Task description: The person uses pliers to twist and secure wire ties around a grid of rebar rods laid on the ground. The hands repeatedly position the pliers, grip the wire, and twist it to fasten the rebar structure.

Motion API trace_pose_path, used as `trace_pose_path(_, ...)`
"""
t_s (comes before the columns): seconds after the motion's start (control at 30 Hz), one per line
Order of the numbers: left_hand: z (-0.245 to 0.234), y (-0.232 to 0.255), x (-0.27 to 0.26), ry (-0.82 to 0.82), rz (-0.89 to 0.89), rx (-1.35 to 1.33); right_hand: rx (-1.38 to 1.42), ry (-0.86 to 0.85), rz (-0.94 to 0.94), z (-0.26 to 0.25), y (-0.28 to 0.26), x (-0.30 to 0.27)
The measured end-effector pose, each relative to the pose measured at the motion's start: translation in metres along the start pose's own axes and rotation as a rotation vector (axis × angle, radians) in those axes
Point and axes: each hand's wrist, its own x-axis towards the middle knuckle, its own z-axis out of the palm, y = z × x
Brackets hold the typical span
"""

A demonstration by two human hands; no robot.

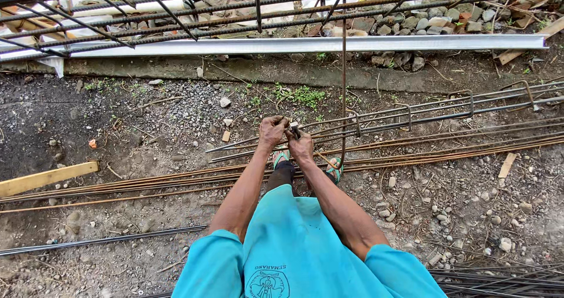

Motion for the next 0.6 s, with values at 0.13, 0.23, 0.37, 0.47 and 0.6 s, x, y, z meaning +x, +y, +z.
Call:
trace_pose_path(0.13, -0.001, 0.005, -0.002, 0.021, -0.067, 0.094, -0.050, 0.087, 0.095, 0.005, 0.003, 0.001)
trace_pose_path(0.23, 0.005, -0.003, 0.003, 0.027, -0.079, 0.056, -0.072, 0.109, 0.102, 0.007, 0.009, 0.001)
trace_pose_path(0.37, 0.008, -0.015, 0.012, 0.035, -0.058, 0.018, -0.117, 0.084, 0.146, 0.014, 0.013, 0.007)
trace_pose_path(0.47, 0.000, -0.006, -0.006, -0.007, 0.021, -0.064, -0.076, 0.082, 0.148, 0.011, 0.003, 0.002)
trace_pose_path(0.6, -0.017, -0.008, -0.032, -0.091, 0.307, 0.017, -0.079, 0.064, 0.148, 0.002, -0.009, -0.005)
